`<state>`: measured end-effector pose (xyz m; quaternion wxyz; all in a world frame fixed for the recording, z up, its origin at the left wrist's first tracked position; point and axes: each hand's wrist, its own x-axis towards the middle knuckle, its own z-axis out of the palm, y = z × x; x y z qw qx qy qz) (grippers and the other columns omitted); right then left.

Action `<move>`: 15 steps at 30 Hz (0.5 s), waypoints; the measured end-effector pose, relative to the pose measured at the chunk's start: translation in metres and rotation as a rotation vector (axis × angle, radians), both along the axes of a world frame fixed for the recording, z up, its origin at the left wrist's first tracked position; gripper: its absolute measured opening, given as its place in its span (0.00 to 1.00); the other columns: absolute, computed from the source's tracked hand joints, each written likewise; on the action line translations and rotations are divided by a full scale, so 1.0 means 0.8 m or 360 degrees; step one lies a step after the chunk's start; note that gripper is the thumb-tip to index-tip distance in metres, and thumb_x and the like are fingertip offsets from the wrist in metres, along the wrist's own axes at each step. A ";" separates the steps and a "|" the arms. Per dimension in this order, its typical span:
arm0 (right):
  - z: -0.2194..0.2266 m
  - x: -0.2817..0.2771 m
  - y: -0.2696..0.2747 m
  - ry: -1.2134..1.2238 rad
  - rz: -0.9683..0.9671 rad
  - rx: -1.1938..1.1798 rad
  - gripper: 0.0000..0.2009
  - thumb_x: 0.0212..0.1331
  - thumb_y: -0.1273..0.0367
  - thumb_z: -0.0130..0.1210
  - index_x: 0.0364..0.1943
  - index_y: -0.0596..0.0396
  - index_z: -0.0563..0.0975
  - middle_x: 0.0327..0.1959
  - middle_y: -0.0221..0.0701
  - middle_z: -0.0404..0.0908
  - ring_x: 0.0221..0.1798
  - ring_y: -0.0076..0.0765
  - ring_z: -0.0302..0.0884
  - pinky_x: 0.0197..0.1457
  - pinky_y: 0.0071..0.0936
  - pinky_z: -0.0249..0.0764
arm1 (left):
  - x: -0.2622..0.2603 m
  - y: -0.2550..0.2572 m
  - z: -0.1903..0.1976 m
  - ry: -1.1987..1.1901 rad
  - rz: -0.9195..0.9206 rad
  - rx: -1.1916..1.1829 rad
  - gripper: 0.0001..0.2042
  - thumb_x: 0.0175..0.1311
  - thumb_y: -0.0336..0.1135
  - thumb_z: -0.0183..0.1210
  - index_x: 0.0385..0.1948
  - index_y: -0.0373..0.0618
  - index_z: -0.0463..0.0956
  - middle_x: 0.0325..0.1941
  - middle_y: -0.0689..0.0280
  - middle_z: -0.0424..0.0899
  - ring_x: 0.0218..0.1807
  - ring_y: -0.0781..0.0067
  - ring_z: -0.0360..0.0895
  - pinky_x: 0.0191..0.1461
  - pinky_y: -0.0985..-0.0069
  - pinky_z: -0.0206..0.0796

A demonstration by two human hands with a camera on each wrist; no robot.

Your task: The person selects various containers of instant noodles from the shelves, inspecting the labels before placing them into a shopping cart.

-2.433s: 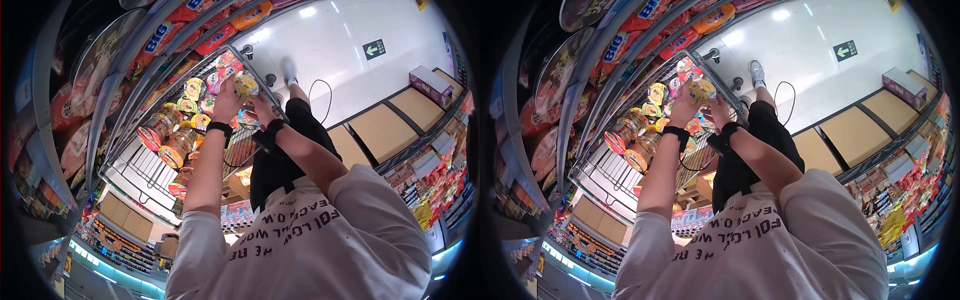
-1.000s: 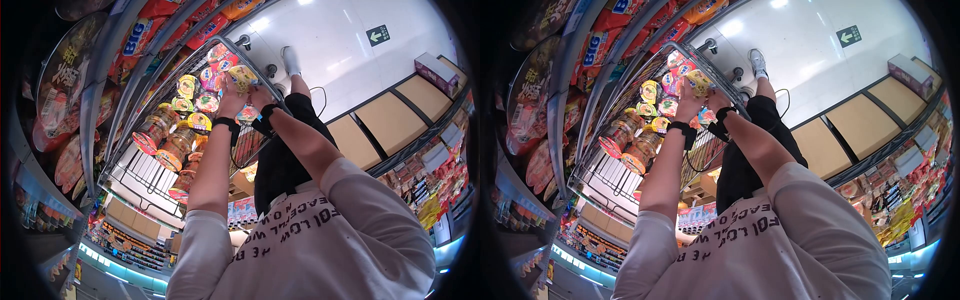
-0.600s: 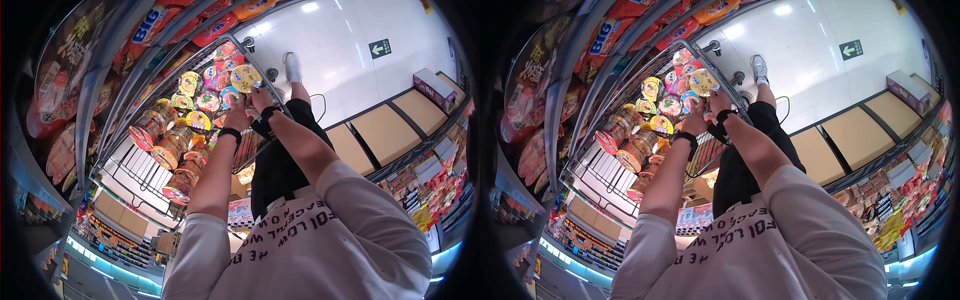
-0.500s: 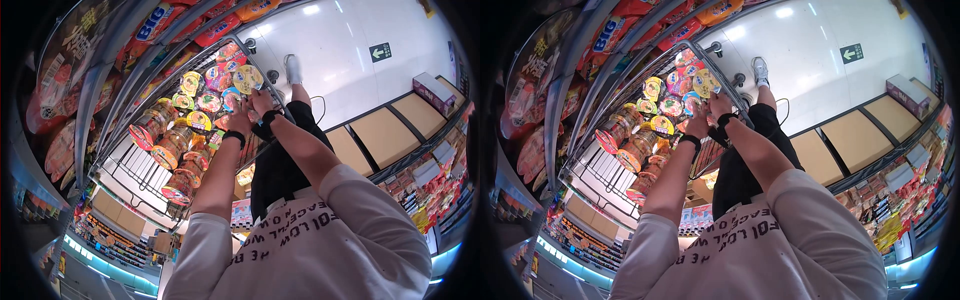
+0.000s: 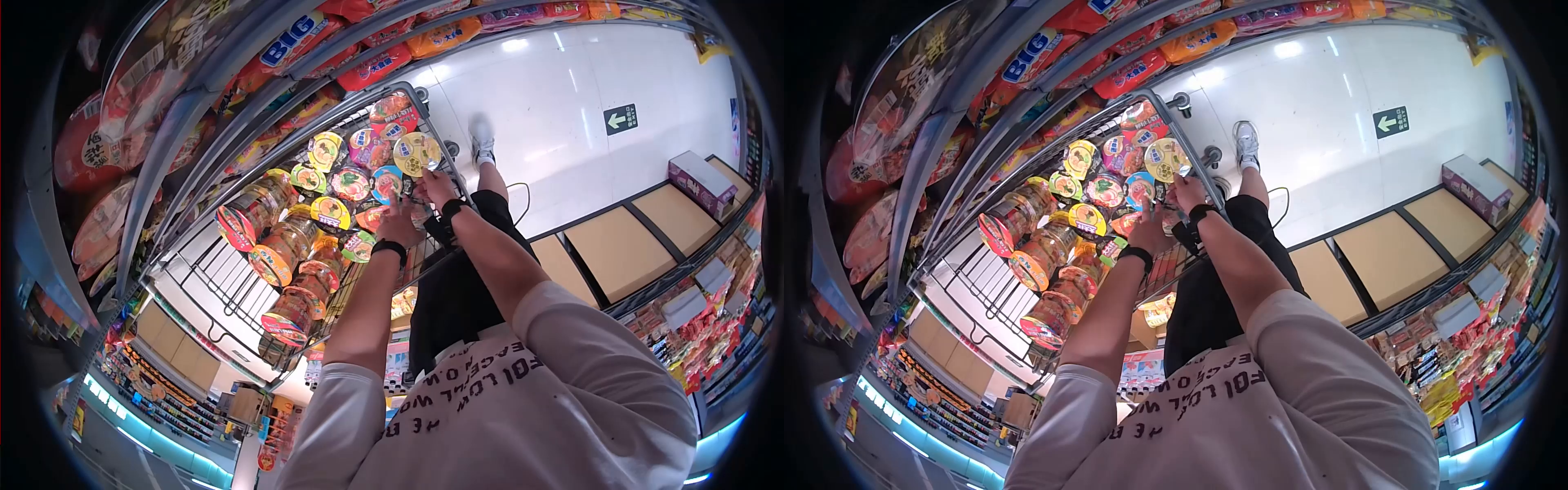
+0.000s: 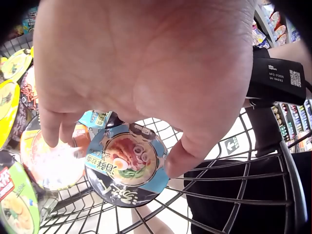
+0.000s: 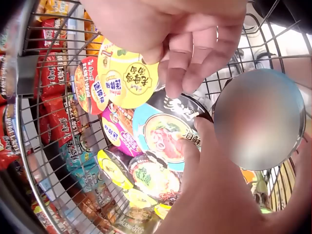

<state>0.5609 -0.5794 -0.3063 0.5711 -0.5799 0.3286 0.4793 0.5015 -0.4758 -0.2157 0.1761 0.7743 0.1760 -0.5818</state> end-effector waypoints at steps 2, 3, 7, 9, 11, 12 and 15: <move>-0.007 -0.001 0.000 0.0020 0.0005 0.0022 0.18 0.64 0.55 0.46 0.31 0.57 0.75 0.20 0.29 0.79 0.19 0.23 0.76 0.19 0.19 0.66 | -0.001 0.001 0.002 -0.0039 -0.0071 0.0016 0.50 0.46 0.57 0.62 0.69 0.51 0.41 0.74 0.55 0.32 0.65 0.42 0.60 0.63 0.62 0.61; -0.010 -0.002 0.001 0.0065 0.0028 -0.0025 0.18 0.64 0.54 0.46 0.31 0.56 0.75 0.20 0.28 0.78 0.19 0.23 0.75 0.18 0.20 0.66 | -0.003 0.003 0.001 -0.0044 -0.0056 0.0020 0.50 0.46 0.57 0.62 0.69 0.51 0.41 0.74 0.55 0.32 0.65 0.42 0.60 0.63 0.62 0.61; -0.020 -0.006 0.005 0.0082 0.0102 -0.0138 0.18 0.64 0.54 0.45 0.32 0.55 0.75 0.19 0.28 0.78 0.16 0.23 0.73 0.17 0.21 0.65 | -0.012 0.007 -0.008 -0.0112 0.0036 -0.0029 0.48 0.46 0.55 0.62 0.68 0.52 0.44 0.74 0.55 0.34 0.63 0.44 0.64 0.62 0.62 0.62; -0.016 -0.005 0.003 0.0003 0.0229 -0.0225 0.18 0.63 0.55 0.45 0.31 0.55 0.76 0.18 0.29 0.77 0.16 0.24 0.73 0.17 0.21 0.65 | -0.015 0.010 -0.013 -0.0146 0.0049 -0.0023 0.46 0.47 0.54 0.62 0.68 0.52 0.46 0.74 0.54 0.37 0.62 0.46 0.65 0.61 0.62 0.62; -0.018 -0.007 -0.006 -0.0038 0.0367 -0.0147 0.16 0.62 0.57 0.46 0.29 0.55 0.76 0.19 0.30 0.78 0.16 0.26 0.73 0.17 0.21 0.65 | -0.032 0.014 -0.033 -0.0348 0.0260 -0.0080 0.42 0.48 0.54 0.60 0.67 0.53 0.51 0.73 0.56 0.42 0.66 0.44 0.58 0.65 0.61 0.57; -0.063 -0.023 -0.013 -0.0407 0.0798 -0.0315 0.16 0.57 0.61 0.44 0.28 0.61 0.77 0.22 0.42 0.80 0.28 0.44 0.80 0.33 0.36 0.74 | -0.031 0.018 -0.025 -0.0368 0.0281 -0.0067 0.42 0.48 0.54 0.60 0.67 0.53 0.51 0.73 0.56 0.42 0.66 0.44 0.58 0.65 0.61 0.57; 0.014 0.003 -0.013 -0.0529 0.1240 -0.0115 0.16 0.54 0.62 0.45 0.29 0.62 0.77 0.26 0.46 0.80 0.35 0.50 0.79 0.40 0.40 0.72 | -0.031 0.047 0.013 -0.0656 0.0712 -0.0029 0.36 0.51 0.50 0.59 0.63 0.47 0.60 0.68 0.51 0.55 0.65 0.45 0.60 0.65 0.61 0.57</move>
